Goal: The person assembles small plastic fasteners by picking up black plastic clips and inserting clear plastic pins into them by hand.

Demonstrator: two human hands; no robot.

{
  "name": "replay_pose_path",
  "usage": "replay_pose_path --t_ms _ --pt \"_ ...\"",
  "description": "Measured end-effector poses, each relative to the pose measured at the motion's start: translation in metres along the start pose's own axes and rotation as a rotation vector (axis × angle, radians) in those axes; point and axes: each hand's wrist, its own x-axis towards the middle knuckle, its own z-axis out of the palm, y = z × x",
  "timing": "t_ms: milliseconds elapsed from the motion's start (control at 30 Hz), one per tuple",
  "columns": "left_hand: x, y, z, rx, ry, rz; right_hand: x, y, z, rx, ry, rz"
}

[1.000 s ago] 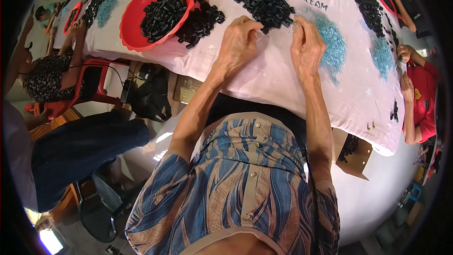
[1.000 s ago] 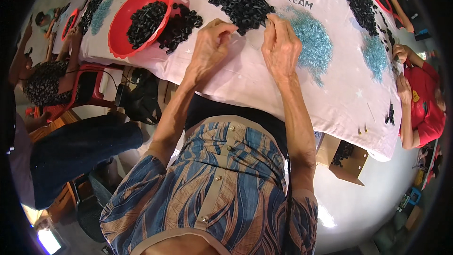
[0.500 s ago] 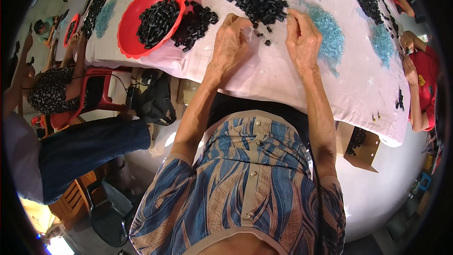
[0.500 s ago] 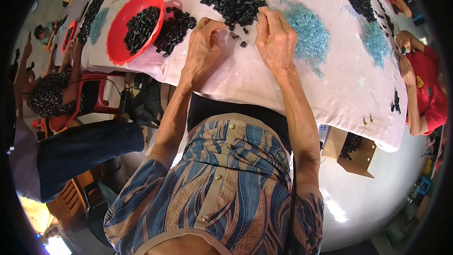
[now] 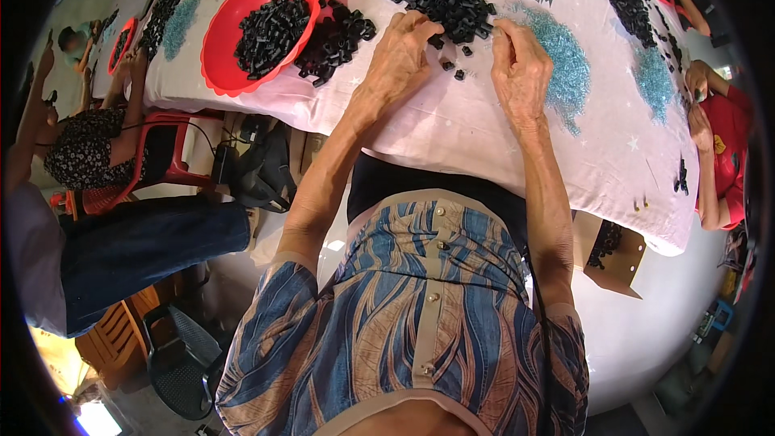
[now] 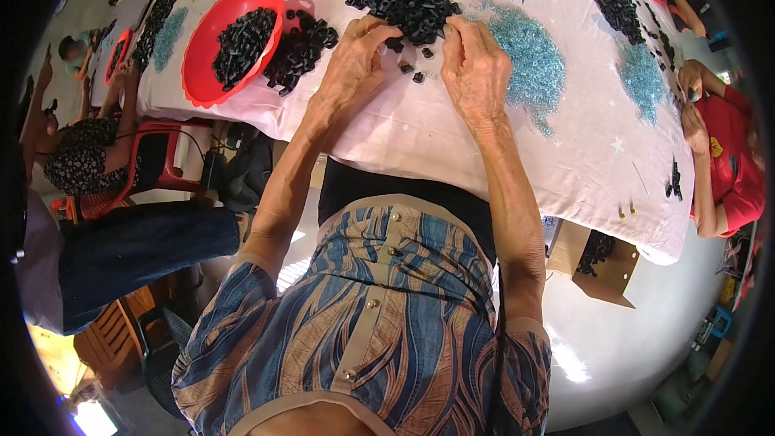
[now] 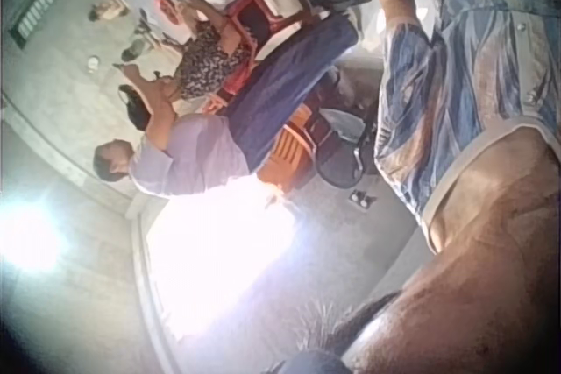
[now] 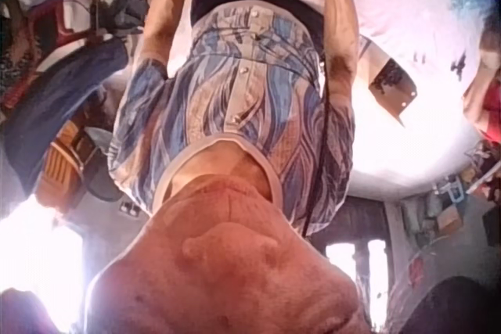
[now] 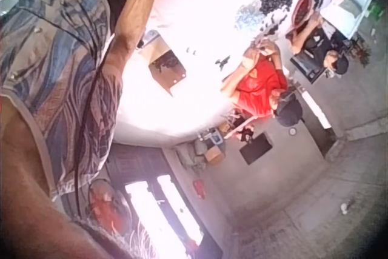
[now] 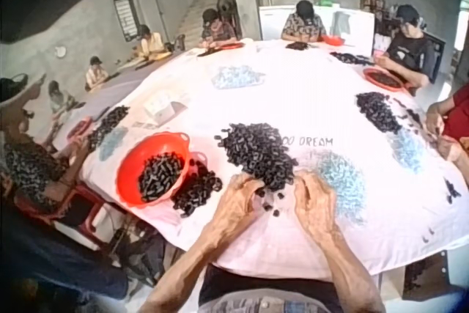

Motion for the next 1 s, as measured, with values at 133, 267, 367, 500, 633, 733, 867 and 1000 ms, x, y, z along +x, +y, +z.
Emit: replay_pose_path --t_ms 133,267,367,500,633,733,867,1000 --pt "-0.011 0.007 -0.009 -0.157 -0.110 -0.172 -0.002 0.001 0.000 -0.011 -0.020 0.020" --pt "-0.017 0.004 -0.011 -0.274 0.016 -0.192 -0.002 0.001 -0.002 -0.011 -0.028 0.036" --pt "-0.022 -0.009 -0.010 -0.306 0.092 -0.172 -0.001 0.000 0.002 -0.019 -0.024 0.010" --pt "-0.016 -0.008 -0.009 -0.340 0.117 -0.148 -0.002 0.001 0.000 -0.013 -0.046 0.039" --pt "-0.012 0.000 -0.006 -0.286 0.088 -0.171 -0.002 0.001 0.000 -0.022 -0.071 0.063" --pt "-0.006 0.010 -0.001 -0.148 0.067 -0.066 -0.001 0.000 -0.001 -0.032 -0.082 0.051" --pt "0.001 0.017 0.012 0.018 0.046 0.098 -0.001 0.002 0.000 -0.019 -0.071 0.038" --pt "0.002 0.020 0.020 0.109 0.077 0.164 -0.001 0.000 -0.001 -0.035 -0.056 0.011"
